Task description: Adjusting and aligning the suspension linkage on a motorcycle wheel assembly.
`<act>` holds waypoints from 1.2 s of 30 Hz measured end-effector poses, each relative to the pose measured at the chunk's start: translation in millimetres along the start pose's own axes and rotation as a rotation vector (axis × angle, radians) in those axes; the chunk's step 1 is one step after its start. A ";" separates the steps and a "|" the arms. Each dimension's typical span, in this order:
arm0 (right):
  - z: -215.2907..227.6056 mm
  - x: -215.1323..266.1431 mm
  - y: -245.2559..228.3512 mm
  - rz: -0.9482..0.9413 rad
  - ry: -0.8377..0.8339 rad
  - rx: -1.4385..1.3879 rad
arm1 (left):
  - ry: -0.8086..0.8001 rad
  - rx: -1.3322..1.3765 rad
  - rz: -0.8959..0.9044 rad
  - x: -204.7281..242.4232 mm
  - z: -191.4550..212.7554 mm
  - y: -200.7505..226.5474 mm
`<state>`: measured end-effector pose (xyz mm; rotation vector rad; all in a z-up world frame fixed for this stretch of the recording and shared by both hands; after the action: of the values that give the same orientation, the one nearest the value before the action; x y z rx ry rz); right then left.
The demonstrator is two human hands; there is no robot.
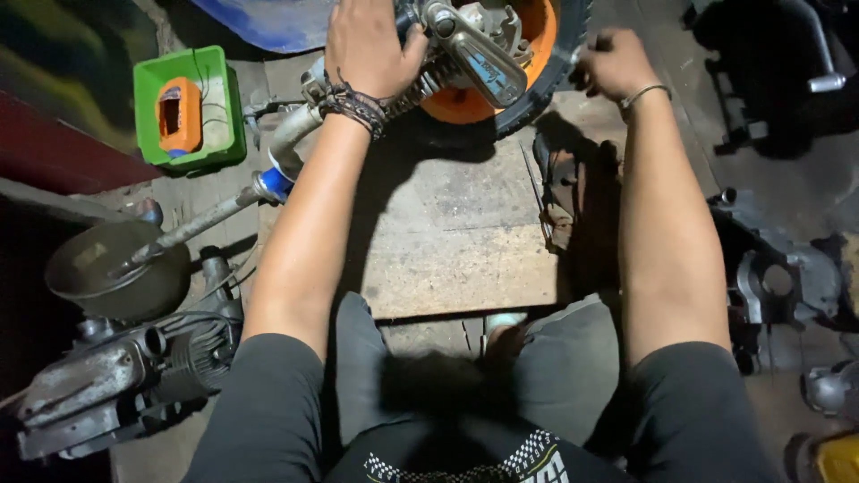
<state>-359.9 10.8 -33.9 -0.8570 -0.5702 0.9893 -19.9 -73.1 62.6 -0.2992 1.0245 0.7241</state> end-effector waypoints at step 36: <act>-15.1 -18.7 -96.7 0.662 0.292 0.057 | -0.101 0.004 0.006 -9.1 22.0 17.7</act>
<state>-310.5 -38.3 37.4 -1.1458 0.0074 1.4323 -20.0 -51.9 83.3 -0.2537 0.9317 0.7352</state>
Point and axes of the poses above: each hand's wrist, its own x-axis away from the middle knuckle, its own z-axis out of the back of the hand, y = z × x, the point moved 8 cm from there along -x, towards the middle knuckle, and after that the axes turned 11 degrees about y, right-handed, at the moved point
